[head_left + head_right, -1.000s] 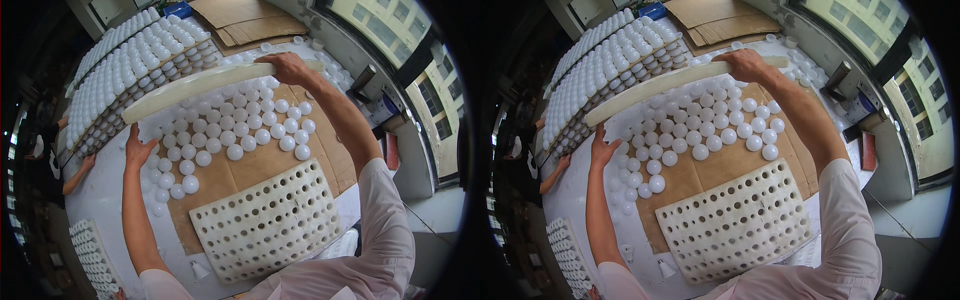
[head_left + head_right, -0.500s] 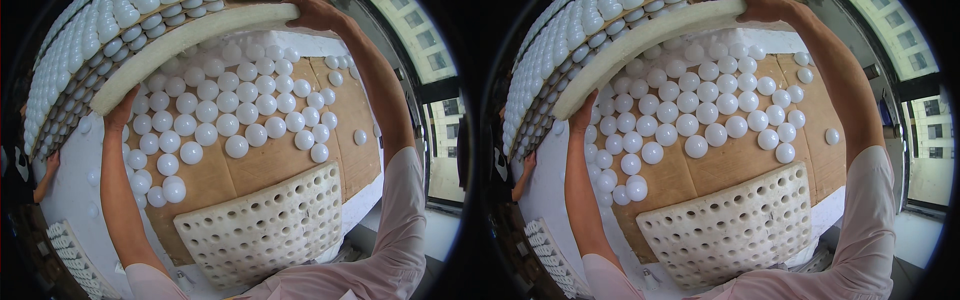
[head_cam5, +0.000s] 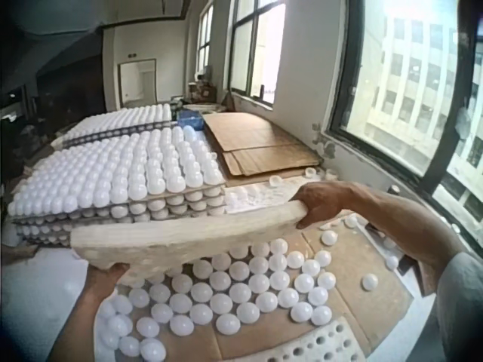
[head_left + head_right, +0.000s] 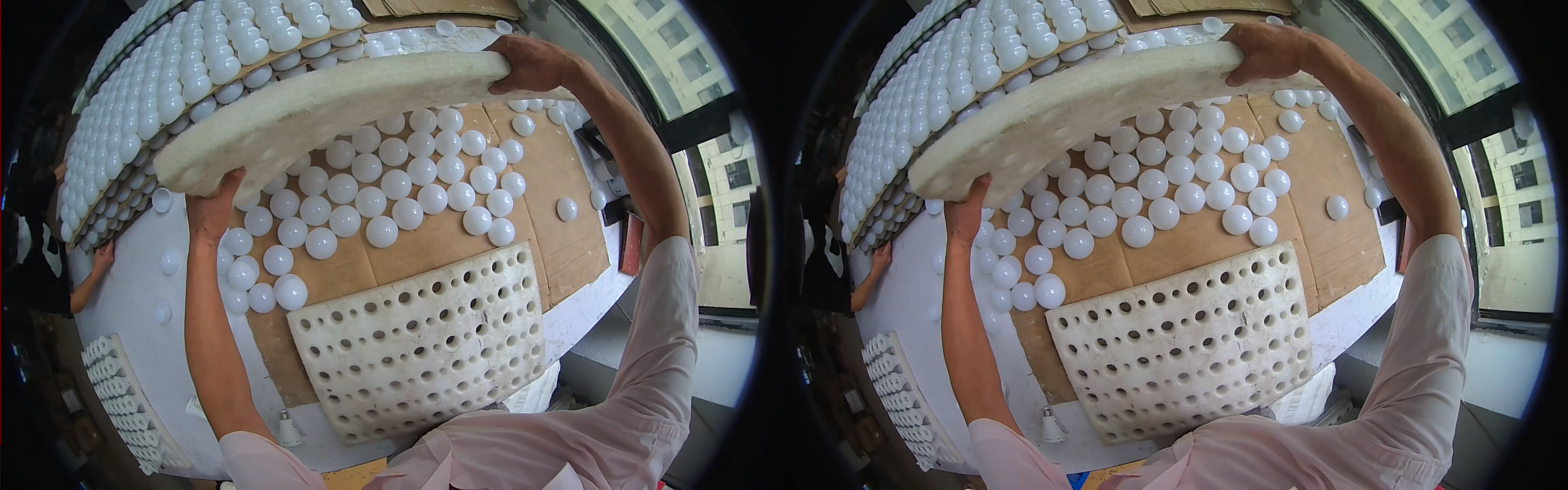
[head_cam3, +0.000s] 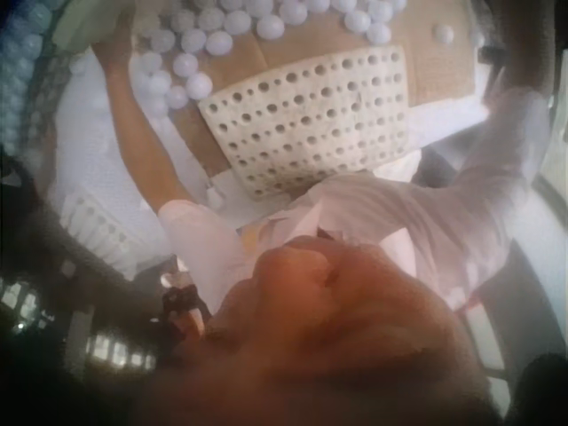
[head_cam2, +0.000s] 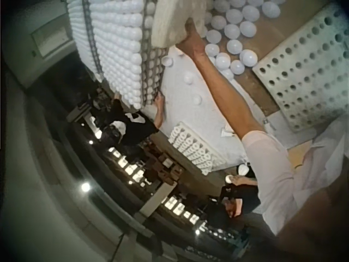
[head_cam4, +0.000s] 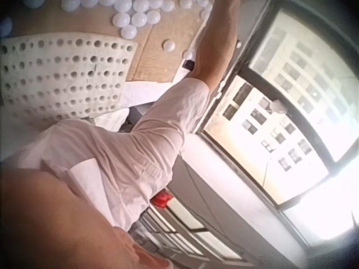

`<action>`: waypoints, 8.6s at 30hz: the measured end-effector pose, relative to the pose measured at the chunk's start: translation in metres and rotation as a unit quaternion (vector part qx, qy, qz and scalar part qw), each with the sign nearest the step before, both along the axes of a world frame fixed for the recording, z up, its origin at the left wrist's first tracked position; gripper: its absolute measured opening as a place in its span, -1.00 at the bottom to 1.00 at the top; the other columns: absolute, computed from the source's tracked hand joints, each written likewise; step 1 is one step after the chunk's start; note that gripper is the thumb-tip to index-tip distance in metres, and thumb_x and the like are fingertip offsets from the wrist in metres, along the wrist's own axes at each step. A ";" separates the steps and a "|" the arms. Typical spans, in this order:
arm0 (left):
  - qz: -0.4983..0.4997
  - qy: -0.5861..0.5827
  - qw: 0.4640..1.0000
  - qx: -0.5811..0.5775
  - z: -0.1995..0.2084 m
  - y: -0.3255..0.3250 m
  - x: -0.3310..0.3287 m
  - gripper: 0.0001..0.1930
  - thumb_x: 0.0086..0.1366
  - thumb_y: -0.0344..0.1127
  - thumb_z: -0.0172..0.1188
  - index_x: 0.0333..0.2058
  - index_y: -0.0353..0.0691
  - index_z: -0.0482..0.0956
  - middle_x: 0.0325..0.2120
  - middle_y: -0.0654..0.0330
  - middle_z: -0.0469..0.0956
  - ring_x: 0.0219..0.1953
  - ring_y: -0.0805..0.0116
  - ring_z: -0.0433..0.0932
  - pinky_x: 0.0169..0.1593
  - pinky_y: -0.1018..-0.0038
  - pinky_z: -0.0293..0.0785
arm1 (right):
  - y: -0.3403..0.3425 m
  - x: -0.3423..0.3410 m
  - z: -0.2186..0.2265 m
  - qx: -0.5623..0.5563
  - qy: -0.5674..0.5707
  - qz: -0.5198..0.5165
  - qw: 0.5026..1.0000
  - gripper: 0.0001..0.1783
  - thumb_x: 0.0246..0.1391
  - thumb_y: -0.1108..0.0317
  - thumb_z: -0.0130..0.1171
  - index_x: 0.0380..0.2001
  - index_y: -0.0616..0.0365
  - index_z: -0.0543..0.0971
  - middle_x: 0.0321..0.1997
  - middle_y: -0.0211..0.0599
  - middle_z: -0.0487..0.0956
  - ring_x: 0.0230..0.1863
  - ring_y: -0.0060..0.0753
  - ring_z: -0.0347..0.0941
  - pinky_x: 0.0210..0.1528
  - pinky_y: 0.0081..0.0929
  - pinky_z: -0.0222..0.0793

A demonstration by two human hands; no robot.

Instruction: The person positions foam trays on the table, gathers plastic bulb covers, and assembles LED light bulbs by pressing the dome covers onto the bulb bases by hand.

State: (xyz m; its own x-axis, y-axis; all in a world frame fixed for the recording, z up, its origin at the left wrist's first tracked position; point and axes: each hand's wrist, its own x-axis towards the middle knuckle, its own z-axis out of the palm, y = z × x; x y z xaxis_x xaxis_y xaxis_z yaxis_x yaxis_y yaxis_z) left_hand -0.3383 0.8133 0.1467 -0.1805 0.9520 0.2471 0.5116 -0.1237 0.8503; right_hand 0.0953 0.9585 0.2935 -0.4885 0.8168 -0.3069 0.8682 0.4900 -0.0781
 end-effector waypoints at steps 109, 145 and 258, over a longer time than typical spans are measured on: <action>-0.108 0.389 0.910 -0.094 -0.167 -0.149 0.431 -0.39 0.20 -0.06 -0.06 0.13 -0.37 0.25 0.19 -0.23 0.21 0.25 -0.26 0.15 0.23 -0.11 0.02 | 0.225 0.429 -0.346 0.223 0.327 -0.227 0.890 -0.20 -0.21 -0.14 0.22 0.15 -0.09 0.43 0.24 -0.10 0.33 0.30 0.02 0.13 0.30 -0.06 0.05; -0.060 0.282 0.954 -0.080 -0.129 -0.223 0.381 -0.41 0.09 -0.19 0.10 0.11 -0.28 0.37 0.21 -0.03 0.26 0.28 0.01 0.18 0.30 0.12 0.06 | -0.148 0.384 -0.340 0.083 0.362 -0.200 0.907 -0.37 0.07 0.18 0.21 0.20 0.16 0.36 0.26 -0.06 0.33 0.33 -0.04 0.14 0.30 -0.19 0.09; -0.077 -0.045 0.934 -0.345 0.055 -0.597 0.086 -0.45 -0.13 -0.04 0.33 -0.31 -0.45 0.56 -0.49 -0.05 0.61 -0.44 0.16 0.63 -0.32 0.37 0.54 | -0.643 -0.195 -0.132 -0.173 0.588 0.329 0.718 -0.33 -0.44 0.45 0.35 -0.07 0.20 0.43 -0.12 -0.13 0.45 -0.11 -0.10 0.40 -0.08 -0.30 0.39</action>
State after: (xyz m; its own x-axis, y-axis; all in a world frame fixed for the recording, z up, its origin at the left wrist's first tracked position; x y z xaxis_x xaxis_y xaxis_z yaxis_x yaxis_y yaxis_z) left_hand -0.2527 0.2162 0.2020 -0.0194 0.8951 -0.4455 0.4560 0.4044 0.7928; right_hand -0.0992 0.3155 0.1618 -0.8211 0.2651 0.5055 -0.3086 0.5387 -0.7839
